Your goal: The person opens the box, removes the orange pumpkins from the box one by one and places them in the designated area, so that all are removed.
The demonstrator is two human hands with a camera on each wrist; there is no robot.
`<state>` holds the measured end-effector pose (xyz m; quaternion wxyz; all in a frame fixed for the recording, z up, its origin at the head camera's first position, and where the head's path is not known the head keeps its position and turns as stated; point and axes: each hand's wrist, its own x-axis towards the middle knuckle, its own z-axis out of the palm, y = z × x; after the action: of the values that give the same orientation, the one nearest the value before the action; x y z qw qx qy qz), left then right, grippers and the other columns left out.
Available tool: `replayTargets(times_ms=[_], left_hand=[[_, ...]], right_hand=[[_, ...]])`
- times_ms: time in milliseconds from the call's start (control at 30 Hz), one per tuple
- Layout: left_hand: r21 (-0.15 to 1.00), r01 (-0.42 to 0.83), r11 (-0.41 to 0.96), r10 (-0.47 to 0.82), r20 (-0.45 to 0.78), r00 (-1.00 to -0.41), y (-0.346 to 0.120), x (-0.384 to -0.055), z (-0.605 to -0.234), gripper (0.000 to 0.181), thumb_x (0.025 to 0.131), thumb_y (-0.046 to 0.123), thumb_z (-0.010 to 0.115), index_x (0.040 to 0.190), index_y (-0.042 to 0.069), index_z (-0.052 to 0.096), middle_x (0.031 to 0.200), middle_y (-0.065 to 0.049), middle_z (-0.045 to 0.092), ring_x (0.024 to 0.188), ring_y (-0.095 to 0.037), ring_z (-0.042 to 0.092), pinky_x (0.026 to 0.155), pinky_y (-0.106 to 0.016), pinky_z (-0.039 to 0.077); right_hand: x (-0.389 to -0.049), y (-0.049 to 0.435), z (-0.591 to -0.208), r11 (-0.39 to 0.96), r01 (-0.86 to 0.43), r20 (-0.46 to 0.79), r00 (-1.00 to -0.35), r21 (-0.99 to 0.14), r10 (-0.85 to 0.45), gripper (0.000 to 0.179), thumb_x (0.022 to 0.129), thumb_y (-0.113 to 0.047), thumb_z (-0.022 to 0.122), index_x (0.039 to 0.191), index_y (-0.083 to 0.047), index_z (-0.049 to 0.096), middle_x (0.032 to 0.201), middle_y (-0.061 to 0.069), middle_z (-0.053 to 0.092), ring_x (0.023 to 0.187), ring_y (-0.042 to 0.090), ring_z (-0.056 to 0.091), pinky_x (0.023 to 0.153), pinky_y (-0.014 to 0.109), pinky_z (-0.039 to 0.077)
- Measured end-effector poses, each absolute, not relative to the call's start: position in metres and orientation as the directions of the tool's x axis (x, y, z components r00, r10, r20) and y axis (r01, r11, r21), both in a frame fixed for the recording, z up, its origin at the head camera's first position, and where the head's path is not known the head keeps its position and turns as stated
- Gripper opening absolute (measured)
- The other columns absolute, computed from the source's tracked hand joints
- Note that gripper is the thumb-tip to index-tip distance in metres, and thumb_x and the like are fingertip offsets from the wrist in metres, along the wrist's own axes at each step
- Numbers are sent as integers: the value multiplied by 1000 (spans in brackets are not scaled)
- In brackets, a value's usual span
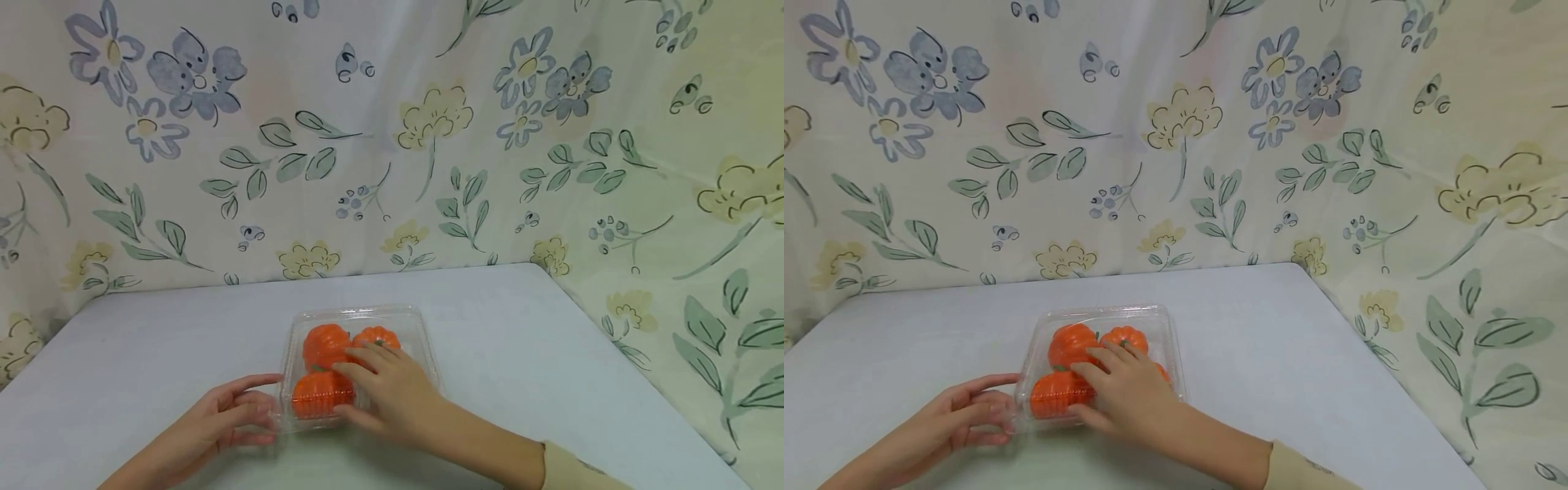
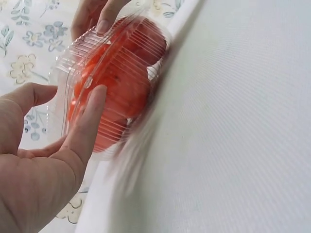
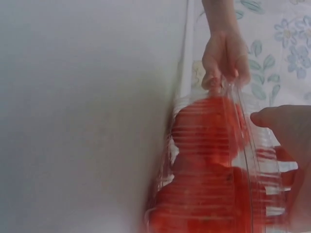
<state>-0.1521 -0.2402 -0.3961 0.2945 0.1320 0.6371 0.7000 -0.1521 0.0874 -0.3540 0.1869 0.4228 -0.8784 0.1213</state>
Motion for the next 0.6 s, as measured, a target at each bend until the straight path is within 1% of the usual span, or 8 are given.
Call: replayTargets(times_ms=[67, 133, 233, 333, 367, 467, 567, 600], left_hand=[[974, -226, 29, 546, -205, -813, -238, -151, -393, 58, 114, 20, 47, 162, -6, 26, 125, -5, 67, 110, -21, 70, 96, -40, 61], [975, -201, 91, 500, -219, -838, -235, -149, -388, 63, 115, 24, 47, 161, -11, 22, 129, -8, 67, 111, -22, 69, 96, -40, 62], [971, -149, 184, 423, -215, -880, -230, -145, -380, 64, 115, 28, 47, 159, -12, 25, 137, -15, 63, 114, -23, 66, 94, -39, 62], [960, -48, 275, 331, -141, -933, -221, -140, -374, 58, 114, 26, 48, 157, -10, 34, 144, -25, 57, 115, -27, 66, 90, -39, 63], [948, -7, 318, 291, -104, -951, -217, -138, -373, 55, 114, 26, 49, 156, -8, 39, 146, -25, 56, 116, -27, 67, 89, -37, 64], [866, 128, 484, 191, 38, -981, -205, -131, -370, 47, 112, 28, 54, 151, 2, 53, 148, -20, 58, 121, -30, 65, 87, -39, 64], [762, 213, 611, 154, 150, -977, -195, -126, -369, 42, 110, 32, 58, 147, 11, 59, 147, -11, 60, 129, -34, 61, 89, -42, 64], [737, 240, 632, 161, 179, -971, -192, -125, -369, 43, 110, 32, 59, 147, 11, 59, 147, -10, 59, 131, -35, 59, 90, -44, 63]], right_hand=[[-152, 92, -355, 615, -786, 436, -578, -68, -690, 48, 99, -46, 73, 138, -18, 68, 141, 5, 66, 134, 27, 62, 113, 48, 51], [-152, 97, -355, 620, -780, 427, -592, -88, -684, 48, 99, -47, 73, 138, -19, 68, 140, 4, 67, 133, 26, 62, 112, 51, 51], [-152, 105, -355, 640, -760, 405, -623, -112, -669, 48, 98, -47, 73, 137, -20, 69, 140, 2, 67, 133, 23, 61, 112, 53, 50], [-152, 112, -354, 654, -745, 405, -642, -128, -651, 48, 97, -47, 75, 136, -21, 69, 139, 2, 67, 133, 22, 61, 113, 54, 49], [-152, 114, -354, 660, -739, 408, -648, -135, -643, 48, 96, -47, 75, 136, -21, 69, 139, 2, 67, 133, 21, 61, 113, 55, 49], [-152, 122, -353, 672, -722, 413, -670, -166, -618, 48, 96, -48, 76, 136, -23, 69, 142, 2, 65, 135, 21, 60, 114, 56, 48], [-152, 129, -354, 677, -709, 420, -685, -198, -595, 50, 95, -49, 76, 137, -24, 68, 145, 2, 63, 138, 24, 58, 115, 58, 46], [-152, 131, -355, 679, -705, 422, -690, -205, -588, 50, 95, -49, 76, 137, -23, 68, 146, 3, 62, 138, 25, 57, 115, 59, 46]])
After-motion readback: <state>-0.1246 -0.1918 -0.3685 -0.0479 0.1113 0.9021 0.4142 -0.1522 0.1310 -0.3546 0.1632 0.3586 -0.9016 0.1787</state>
